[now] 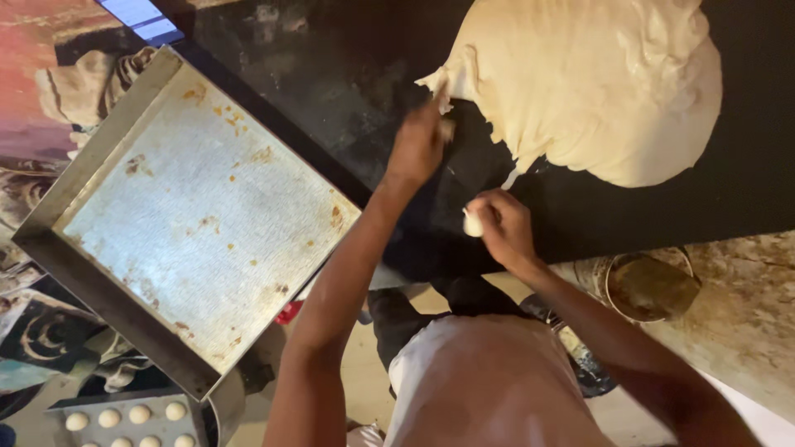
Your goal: The person portions pieces of dough from a large mass, rolls them into balls by hand, and places them onto a metal tray.
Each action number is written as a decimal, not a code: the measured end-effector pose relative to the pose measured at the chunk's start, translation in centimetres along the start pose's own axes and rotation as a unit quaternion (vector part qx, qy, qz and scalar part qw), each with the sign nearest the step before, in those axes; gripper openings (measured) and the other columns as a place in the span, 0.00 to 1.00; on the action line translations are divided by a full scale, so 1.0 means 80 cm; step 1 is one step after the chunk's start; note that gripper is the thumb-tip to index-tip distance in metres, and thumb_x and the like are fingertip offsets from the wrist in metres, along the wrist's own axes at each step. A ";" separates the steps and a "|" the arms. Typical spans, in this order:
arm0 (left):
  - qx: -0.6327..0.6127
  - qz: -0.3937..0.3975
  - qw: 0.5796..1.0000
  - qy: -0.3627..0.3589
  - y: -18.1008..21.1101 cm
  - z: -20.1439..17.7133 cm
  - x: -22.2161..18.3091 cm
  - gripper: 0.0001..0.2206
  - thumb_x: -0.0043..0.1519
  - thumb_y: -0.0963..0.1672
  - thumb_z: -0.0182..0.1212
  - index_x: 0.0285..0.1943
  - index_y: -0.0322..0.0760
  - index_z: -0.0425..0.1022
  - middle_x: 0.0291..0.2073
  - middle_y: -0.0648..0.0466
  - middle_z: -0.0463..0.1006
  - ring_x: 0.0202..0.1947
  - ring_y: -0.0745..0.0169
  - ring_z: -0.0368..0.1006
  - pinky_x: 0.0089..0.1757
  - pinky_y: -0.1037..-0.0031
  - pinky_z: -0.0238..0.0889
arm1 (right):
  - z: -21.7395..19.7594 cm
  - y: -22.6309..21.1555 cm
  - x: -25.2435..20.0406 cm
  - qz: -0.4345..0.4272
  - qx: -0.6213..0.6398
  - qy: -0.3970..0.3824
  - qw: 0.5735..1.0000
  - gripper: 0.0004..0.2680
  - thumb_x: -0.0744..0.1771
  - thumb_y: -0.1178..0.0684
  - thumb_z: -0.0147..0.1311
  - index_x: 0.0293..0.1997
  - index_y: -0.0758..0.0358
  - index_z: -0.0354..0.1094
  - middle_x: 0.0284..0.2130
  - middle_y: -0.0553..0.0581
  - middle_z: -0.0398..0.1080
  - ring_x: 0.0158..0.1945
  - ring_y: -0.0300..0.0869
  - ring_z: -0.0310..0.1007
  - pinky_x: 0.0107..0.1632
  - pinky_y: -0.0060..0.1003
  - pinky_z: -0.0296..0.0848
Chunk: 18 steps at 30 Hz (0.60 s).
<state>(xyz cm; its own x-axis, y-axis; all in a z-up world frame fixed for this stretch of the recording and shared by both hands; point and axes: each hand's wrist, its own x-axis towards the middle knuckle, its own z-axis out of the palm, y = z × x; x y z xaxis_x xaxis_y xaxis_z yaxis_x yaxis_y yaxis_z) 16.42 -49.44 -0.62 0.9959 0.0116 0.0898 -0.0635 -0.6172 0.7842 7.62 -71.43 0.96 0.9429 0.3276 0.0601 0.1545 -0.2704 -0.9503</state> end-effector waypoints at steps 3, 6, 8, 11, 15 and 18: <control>-0.022 0.101 0.994 0.021 -0.021 0.011 0.069 0.42 0.58 0.32 0.55 0.83 0.48 0.45 0.58 0.38 0.74 0.62 0.35 0.67 0.59 0.52 0.62 | 0.006 0.001 0.028 0.085 0.152 -0.016 0.985 0.06 0.71 0.53 0.53 0.47 0.64 0.72 0.42 0.59 0.74 0.45 0.50 0.76 0.48 0.44 0.79; 0.066 0.176 0.980 -0.072 -0.026 0.008 0.102 0.36 0.58 0.34 0.58 0.78 0.44 0.51 0.64 0.37 0.71 0.66 0.33 0.62 0.59 0.42 0.51 | 0.010 -0.021 0.090 -0.119 -0.348 -0.013 0.930 0.04 0.67 0.61 0.55 0.45 0.66 0.72 0.42 0.66 0.67 0.44 0.60 0.73 0.44 0.49 0.73; 0.147 0.145 0.970 -0.125 -0.018 -0.019 0.108 0.31 0.61 0.37 0.60 0.75 0.48 0.58 0.62 0.43 0.73 0.67 0.36 0.63 0.58 0.35 0.47 | -0.001 -0.065 0.109 -0.147 -0.351 0.058 0.923 0.07 0.69 0.62 0.52 0.51 0.67 0.72 0.45 0.67 0.66 0.47 0.59 0.73 0.45 0.47 0.73; -0.220 0.009 0.975 0.009 0.002 -0.053 0.046 0.23 0.69 0.39 0.55 0.74 0.47 0.64 0.72 0.53 0.70 0.65 0.53 0.77 0.63 0.60 0.71 | -0.001 -0.109 0.105 -0.193 -0.241 0.150 0.939 0.06 0.73 0.61 0.51 0.55 0.66 0.70 0.48 0.63 0.67 0.50 0.57 0.73 0.48 0.46 0.74; 0.053 -0.050 0.993 0.092 0.025 -0.107 -0.075 0.26 0.69 0.47 0.59 0.76 0.43 0.62 0.66 0.48 0.74 0.69 0.50 0.66 0.66 0.55 0.58 | 0.065 -0.053 0.147 -0.216 -0.245 0.144 0.934 0.06 0.74 0.56 0.49 0.55 0.64 0.68 0.50 0.59 0.68 0.53 0.56 0.71 0.52 0.47 0.71; 0.235 0.007 0.971 0.037 0.023 -0.131 -0.170 0.32 0.65 0.51 0.62 0.78 0.40 0.58 0.73 0.47 0.62 0.77 0.41 0.48 0.68 0.41 0.40 | 0.071 0.019 0.183 -0.101 -0.271 0.065 0.955 0.08 0.75 0.50 0.46 0.55 0.64 0.66 0.50 0.60 0.67 0.56 0.56 0.67 0.57 0.50 0.66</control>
<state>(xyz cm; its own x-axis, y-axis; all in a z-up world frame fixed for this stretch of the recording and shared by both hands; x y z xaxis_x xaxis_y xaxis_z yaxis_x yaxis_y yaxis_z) 2.05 -42.51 6.06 0.9868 0.0470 0.1553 -0.0223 -0.9088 0.4166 19.99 -61.88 -1.37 0.9012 0.3174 0.2951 0.4334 -0.6548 -0.6192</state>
